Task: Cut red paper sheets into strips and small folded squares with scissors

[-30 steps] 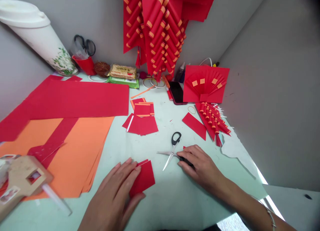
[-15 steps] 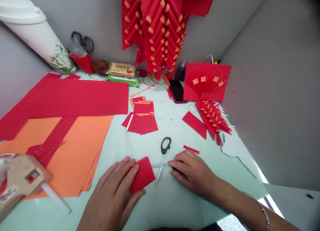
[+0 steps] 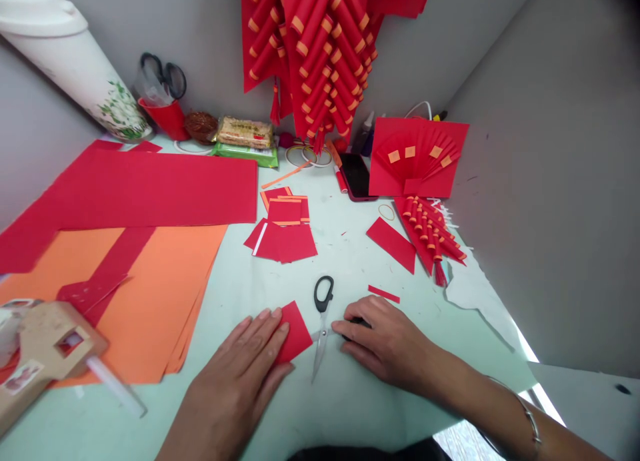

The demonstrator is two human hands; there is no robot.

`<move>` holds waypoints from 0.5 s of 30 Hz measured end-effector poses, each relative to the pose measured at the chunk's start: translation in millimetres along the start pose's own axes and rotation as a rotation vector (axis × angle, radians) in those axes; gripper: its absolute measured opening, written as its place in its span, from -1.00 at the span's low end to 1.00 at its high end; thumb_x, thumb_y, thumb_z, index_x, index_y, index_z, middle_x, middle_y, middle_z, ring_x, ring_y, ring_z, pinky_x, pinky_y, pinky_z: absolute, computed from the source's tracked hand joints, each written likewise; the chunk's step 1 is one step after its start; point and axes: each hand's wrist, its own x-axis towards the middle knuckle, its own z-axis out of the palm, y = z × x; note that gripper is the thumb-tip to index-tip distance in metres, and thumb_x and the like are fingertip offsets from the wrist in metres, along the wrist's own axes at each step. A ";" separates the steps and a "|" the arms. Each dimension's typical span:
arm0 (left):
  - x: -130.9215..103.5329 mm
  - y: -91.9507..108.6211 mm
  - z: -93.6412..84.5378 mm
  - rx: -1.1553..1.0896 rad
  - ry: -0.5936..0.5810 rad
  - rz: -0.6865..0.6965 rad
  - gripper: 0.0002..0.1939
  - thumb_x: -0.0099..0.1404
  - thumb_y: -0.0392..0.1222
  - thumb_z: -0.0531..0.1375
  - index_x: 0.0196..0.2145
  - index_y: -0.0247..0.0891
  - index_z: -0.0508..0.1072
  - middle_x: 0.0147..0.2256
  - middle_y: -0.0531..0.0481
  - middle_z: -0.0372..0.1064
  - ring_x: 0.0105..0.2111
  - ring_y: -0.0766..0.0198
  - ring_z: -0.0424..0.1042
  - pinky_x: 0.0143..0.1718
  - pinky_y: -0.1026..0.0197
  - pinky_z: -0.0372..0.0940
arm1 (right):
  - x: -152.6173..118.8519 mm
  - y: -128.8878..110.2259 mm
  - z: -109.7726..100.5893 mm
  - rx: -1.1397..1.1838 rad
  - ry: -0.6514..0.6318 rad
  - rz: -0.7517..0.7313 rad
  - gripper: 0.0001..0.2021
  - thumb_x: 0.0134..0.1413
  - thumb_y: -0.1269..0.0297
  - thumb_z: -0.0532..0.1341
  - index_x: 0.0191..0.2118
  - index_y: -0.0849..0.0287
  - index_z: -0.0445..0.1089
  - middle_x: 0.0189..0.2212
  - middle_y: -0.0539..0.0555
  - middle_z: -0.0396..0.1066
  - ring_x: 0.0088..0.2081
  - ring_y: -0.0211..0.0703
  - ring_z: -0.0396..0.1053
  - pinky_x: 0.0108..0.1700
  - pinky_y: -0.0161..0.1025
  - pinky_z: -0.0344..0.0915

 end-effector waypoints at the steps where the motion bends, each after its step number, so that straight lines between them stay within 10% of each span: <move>1: -0.6 0.2 0.3 0.007 -0.002 0.004 -0.54 0.40 -0.08 0.12 0.15 -0.38 0.35 0.12 -0.22 0.42 0.11 0.02 0.41 0.15 -0.06 0.29 | -1.5 -0.3 -1.0 -0.011 -0.016 0.015 -0.74 0.27 0.30 0.18 0.04 0.19 0.40 -0.16 0.19 0.42 -0.18 -0.02 0.33 -0.15 -0.08 0.33; 15: 0.3 4.1 -5.2 0.093 -0.120 0.017 -0.27 0.34 0.19 0.09 0.28 -0.40 0.18 0.24 -0.25 0.26 0.21 -0.03 0.27 0.24 -0.07 0.06 | -7.4 2.8 4.3 -0.209 -0.073 -0.018 -0.65 0.30 0.40 0.07 0.16 0.12 0.29 -0.20 0.17 0.36 -0.27 -0.01 0.27 -0.22 -0.08 0.31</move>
